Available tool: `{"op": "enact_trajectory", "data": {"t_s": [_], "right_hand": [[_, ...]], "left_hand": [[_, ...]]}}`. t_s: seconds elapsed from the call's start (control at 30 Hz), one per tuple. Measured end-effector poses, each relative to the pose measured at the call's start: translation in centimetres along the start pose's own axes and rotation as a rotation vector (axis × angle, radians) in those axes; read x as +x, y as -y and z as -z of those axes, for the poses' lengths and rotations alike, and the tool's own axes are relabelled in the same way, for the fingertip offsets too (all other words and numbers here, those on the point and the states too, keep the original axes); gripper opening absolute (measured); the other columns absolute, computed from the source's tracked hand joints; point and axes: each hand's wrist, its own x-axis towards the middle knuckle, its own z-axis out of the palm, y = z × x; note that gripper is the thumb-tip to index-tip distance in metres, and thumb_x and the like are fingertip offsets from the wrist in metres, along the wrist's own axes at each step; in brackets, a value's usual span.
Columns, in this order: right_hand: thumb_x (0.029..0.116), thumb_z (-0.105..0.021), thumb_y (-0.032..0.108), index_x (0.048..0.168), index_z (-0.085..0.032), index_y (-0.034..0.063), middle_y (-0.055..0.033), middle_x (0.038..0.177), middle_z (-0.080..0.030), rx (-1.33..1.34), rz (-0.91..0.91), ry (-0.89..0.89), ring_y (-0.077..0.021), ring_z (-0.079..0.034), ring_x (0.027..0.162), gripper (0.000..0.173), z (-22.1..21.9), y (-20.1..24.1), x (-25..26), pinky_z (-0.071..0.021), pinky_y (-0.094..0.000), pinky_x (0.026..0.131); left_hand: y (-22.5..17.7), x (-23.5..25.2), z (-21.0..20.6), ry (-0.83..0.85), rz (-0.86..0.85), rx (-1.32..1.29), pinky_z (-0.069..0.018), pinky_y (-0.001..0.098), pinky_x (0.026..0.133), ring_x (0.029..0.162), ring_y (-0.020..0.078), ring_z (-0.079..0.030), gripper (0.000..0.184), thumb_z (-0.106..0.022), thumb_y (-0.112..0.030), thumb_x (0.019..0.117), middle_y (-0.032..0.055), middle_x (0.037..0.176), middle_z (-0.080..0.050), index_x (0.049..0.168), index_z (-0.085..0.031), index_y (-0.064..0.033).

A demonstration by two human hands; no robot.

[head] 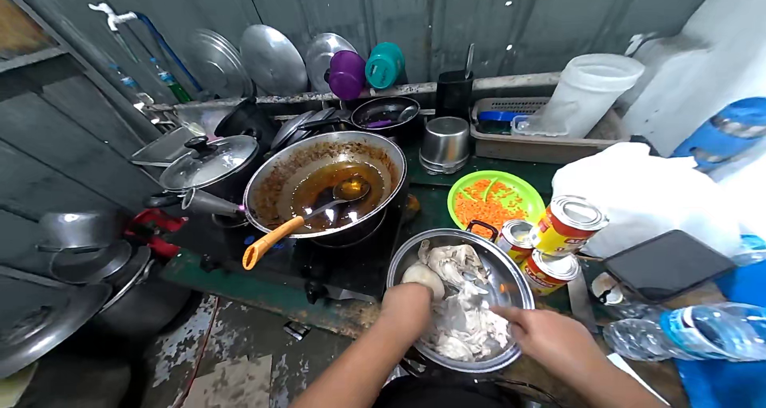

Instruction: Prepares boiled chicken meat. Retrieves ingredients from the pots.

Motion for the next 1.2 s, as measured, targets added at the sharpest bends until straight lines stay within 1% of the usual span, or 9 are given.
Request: {"op": "enact_trajectory", "data": {"t_s": [0.1, 0.33, 0.43, 0.57, 0.67, 0.8, 0.93, 1.03, 1.2], "right_hand": [[0.1054, -0.042, 0.021, 0.154, -0.048, 0.0385, -0.0188, 0.126, -0.071, -0.042, -0.013, 0.031, -0.0422, -0.067, 0.118, 0.052, -1.2, 0.9, 0.8, -0.05, -0.0646, 0.096], [0.1048, -0.043, 0.022, 0.154, -0.048, 0.0407, -0.0176, 0.123, -0.073, -0.076, 0.01, 0.074, -0.0408, -0.067, 0.117, 0.053, -2.1, 1.9, -0.6, -0.0493, -0.0633, 0.097], [0.1048, -0.045, 0.023, 0.151, -0.054, 0.0373, -0.0186, 0.122, -0.072, -0.122, 0.079, 0.124, -0.0421, -0.067, 0.117, 0.049, -1.8, 2.3, -2.3, -0.0488, -0.0655, 0.096], [0.1039, -0.046, 0.023, 0.147, -0.059, 0.0334, -0.0173, 0.126, -0.072, -0.169, -0.056, 0.086, -0.0418, -0.067, 0.118, 0.046, 1.0, 0.4, -3.7, -0.0503, -0.0648, 0.094], [0.1034, -0.047, 0.022, 0.146, -0.059, 0.0307, -0.0171, 0.129, -0.07, -0.156, -0.084, 0.117, -0.0407, -0.065, 0.121, 0.046, 0.3, 0.9, -2.8, -0.0506, -0.0647, 0.095], [0.1055, -0.045, 0.023, 0.15, -0.053, 0.0407, -0.0134, 0.133, -0.069, -0.013, -0.029, 0.085, -0.0378, -0.064, 0.124, 0.049, -0.4, 0.2, -2.2, -0.0488, -0.0636, 0.1], [0.1048, -0.045, 0.022, 0.15, -0.054, 0.0397, -0.0142, 0.129, -0.071, -0.01, -0.024, 0.04, -0.0384, -0.066, 0.121, 0.049, -0.6, 0.1, -2.5, -0.0493, -0.0635, 0.098], [0.1043, -0.045, 0.022, 0.152, -0.052, 0.0375, -0.0189, 0.126, -0.071, -0.061, -0.013, 0.071, -0.0426, -0.066, 0.118, 0.051, -1.9, 1.8, -1.8, -0.049, -0.0653, 0.096], [0.1052, -0.044, 0.022, 0.151, -0.053, 0.0396, -0.0167, 0.125, -0.072, -0.032, -0.011, 0.026, -0.0409, -0.067, 0.118, 0.05, -1.6, 0.8, -2.2, -0.0493, -0.0642, 0.096]], "left_hand": [[-0.8, 1.2, -0.1, 0.001, 0.02, -0.001, -0.0512, 0.0643, 0.096, 0.123, 0.0395, -0.064, 0.033, -0.047, -0.022, 0.1058, 0.0184, 0.131, -0.067, 0.129, -0.067, -0.0091], [-1.0, 2.0, -0.4, 0.033, -0.031, 0.042, -0.0506, 0.0661, 0.095, 0.122, 0.04, -0.064, 0.033, -0.047, -0.025, 0.1064, 0.0181, 0.13, -0.068, 0.127, -0.068, -0.0103], [-0.6, 1.6, -0.4, 0.024, -0.018, 0.044, -0.0513, 0.0651, 0.094, 0.121, 0.0395, -0.064, 0.031, -0.049, -0.024, 0.1058, 0.0173, 0.128, -0.068, 0.126, -0.068, -0.0105], [-0.8, 1.3, -0.1, 0.016, -0.063, -0.051, -0.0498, 0.065, 0.098, 0.123, 0.0378, -0.064, 0.033, -0.049, -0.029, 0.1063, 0.0164, 0.129, -0.068, 0.128, -0.068, -0.0129], [-1.8, 1.4, -1.0, 0.038, -0.102, -0.033, -0.049, 0.0685, 0.096, 0.123, 0.041, -0.063, 0.032, -0.051, -0.026, 0.1047, 0.0187, 0.13, -0.067, 0.128, -0.069, -0.0117], [-1.1, 0.9, -0.2, 0.007, -0.009, 0.003, -0.0502, 0.0663, 0.096, 0.122, 0.0408, -0.064, 0.031, -0.052, -0.024, 0.1048, 0.0183, 0.129, -0.068, 0.126, -0.069, -0.0102], [0.1, 0.3, 0.5, 0.008, -0.032, -0.042, -0.0499, 0.0648, 0.097, 0.121, 0.037, -0.065, 0.032, -0.051, -0.03, 0.1053, 0.0153, 0.126, -0.07, 0.124, -0.071, -0.0139], [-0.9, 0.8, -0.6, 0.011, -0.043, 0.006, -0.05, 0.0664, 0.096, 0.121, 0.0403, -0.064, 0.032, -0.05, -0.026, 0.1054, 0.0188, 0.128, -0.068, 0.125, -0.069, -0.0096], [0.2, 1.4, -0.6, 0.046, 0.005, 0.062, -0.0506, 0.0658, 0.095, 0.122, 0.0393, -0.064, 0.032, -0.05, -0.027, 0.1052, 0.0163, 0.129, -0.068, 0.126, -0.07, -0.0131]]}}
